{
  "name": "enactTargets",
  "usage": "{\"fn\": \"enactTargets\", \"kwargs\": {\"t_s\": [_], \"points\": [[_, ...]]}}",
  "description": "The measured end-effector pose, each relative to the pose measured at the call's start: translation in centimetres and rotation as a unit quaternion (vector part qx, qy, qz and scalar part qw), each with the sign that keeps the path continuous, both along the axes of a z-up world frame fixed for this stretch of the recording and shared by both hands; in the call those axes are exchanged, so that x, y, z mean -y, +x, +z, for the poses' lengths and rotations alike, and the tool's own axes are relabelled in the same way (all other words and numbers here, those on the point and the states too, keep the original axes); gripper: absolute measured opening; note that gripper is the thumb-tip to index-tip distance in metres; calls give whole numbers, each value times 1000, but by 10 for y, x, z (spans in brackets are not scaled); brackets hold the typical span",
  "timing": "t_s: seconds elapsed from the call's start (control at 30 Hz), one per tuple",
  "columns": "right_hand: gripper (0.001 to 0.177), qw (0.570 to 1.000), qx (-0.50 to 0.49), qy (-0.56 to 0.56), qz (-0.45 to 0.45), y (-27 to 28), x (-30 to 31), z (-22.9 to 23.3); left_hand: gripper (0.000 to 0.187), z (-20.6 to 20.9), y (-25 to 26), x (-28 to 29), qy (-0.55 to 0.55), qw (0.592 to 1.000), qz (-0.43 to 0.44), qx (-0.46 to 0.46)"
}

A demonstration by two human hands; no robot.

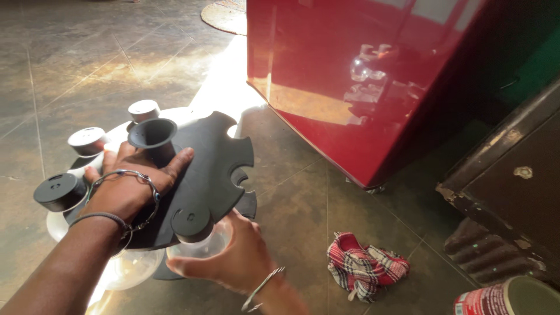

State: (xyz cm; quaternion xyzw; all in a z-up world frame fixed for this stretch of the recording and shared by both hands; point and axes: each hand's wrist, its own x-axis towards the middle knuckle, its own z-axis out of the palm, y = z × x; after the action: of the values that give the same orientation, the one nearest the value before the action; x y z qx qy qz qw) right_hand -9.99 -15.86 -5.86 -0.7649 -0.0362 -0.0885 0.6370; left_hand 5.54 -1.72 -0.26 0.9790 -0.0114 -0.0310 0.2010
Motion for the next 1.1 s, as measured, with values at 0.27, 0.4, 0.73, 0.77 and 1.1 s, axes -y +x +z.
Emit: {"fn": "enactTargets", "kwargs": {"t_s": [0.27,0.4,0.73,0.77,1.1], "points": [[98,970,36,-64,232,34,33,0,88,7,-6,3,34,999,-9,14],[123,969,-67,164,173,2,1,6,88,14,-18,2,29,997,-37,65],[126,998,-22,4,-51,-21,-62,-20,95,1,-15,-36,145,984,-91,-44],[123,997,6,-27,-70,-19,-67,-22,98,-8,-19,-40,172,977,-121,26],[149,998,-24,-54,-31,2,-136,-72,68,30,-83,-57,230,958,-155,68]]}}
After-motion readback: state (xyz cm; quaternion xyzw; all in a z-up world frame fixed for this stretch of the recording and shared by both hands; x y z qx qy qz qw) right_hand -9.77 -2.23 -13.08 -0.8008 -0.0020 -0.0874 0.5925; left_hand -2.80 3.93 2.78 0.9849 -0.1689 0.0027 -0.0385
